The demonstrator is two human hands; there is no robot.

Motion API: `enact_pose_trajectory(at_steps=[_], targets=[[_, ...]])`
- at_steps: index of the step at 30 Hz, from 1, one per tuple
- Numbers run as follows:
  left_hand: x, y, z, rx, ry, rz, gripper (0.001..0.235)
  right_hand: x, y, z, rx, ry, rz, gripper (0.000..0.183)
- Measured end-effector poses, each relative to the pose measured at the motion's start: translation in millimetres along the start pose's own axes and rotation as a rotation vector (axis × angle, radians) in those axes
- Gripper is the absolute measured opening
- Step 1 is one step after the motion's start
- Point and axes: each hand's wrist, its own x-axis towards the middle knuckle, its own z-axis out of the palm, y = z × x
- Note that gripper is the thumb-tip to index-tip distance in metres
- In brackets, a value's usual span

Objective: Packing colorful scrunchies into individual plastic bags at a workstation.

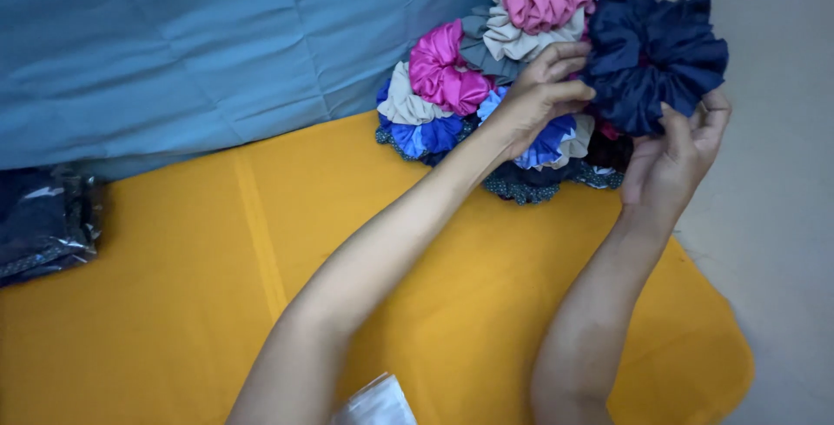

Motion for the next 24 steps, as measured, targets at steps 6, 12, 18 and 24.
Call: enact_pose_trajectory(at_steps=[6,12,18,24], targets=[[-58.0,74.9,-3.9,-0.05,0.206,-0.033,0.06,-8.7,18.3,33.2,0.138,-0.155,0.118,0.04],[-112.7,101.4,-57.8,0.07,0.37,0.086,0.063,-22.7,66.3,60.3,0.068,-0.299,0.256,0.039],[-196.1,143.9,-84.6,0.188,0.532,0.07,0.054,-81.0,66.9,132.9,0.066,-0.465,0.432,0.044],[-271.9,155.3,-118.5,0.256,0.692,0.046,0.038,-129.0,73.9,169.0,-0.012,-0.645,0.536,0.047]])
